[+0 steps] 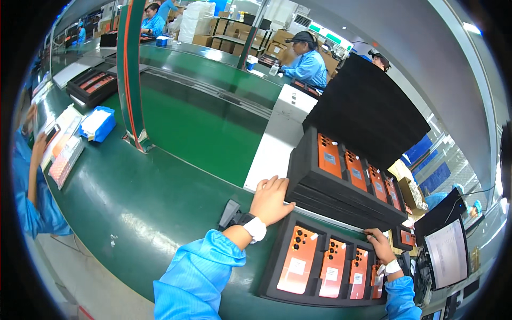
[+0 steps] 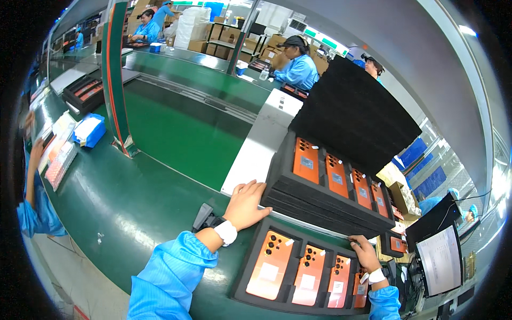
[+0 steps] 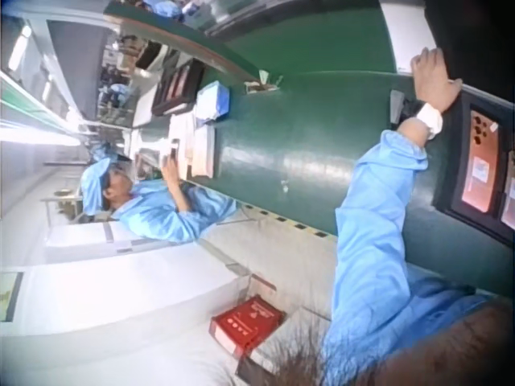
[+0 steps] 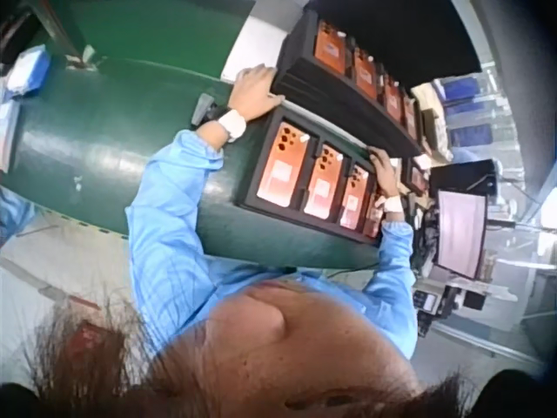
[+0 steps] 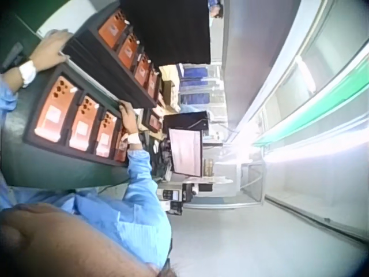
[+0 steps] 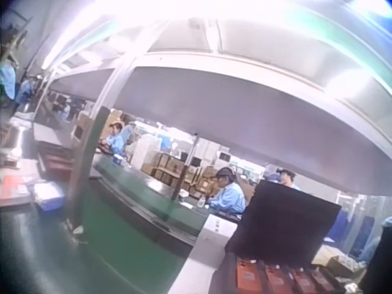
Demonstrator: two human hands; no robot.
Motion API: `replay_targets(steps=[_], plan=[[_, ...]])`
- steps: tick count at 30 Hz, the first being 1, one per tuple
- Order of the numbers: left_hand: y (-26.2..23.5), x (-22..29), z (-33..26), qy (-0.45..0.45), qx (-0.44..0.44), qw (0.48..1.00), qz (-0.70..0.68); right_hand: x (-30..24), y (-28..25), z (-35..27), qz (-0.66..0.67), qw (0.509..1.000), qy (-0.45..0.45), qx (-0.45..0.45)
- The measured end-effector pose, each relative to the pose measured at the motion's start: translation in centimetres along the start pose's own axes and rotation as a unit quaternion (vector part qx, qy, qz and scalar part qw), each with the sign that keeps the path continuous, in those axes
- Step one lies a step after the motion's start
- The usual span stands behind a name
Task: Scanning the back of orange smartphones and applying printed identification labels to them on an assembly line.
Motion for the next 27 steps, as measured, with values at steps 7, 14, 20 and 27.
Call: replay_targets(steps=[7, 14, 20, 27], plan=[[0.1, 0.3, 0.0, 0.006, 0.021, 1.000, -0.002, 1.9, 0.2, 0.1, 0.019, 0.999, 0.028, -0.004], [-0.3, 0.3, 0.1, 0.000, 0.006, 1.000, -0.012, 0.5, 0.1, -0.2, 0.013, 0.999, 0.048, 0.004], [0.2, 0.0, 0.0, 0.011, -0.014, 1.000, 0.000, 2.4, -3.9, -2.6, 0.250, 0.961, 0.090, 0.080], [2.0, -3.3, -0.3, 0.026, 0.000, 0.999, 0.019, -0.1, -11.1, -19.4, 0.282, 0.935, 0.080, 0.198]])
Point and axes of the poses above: each hand's wrist, its own z-axis towards the middle knuckle, its own y-axis out of the palm, x = y × z, the point moved 7 cm from there along z, towards the middle knuckle, and after that the axes turned 5 degrees about x, right-handed, at the moved point
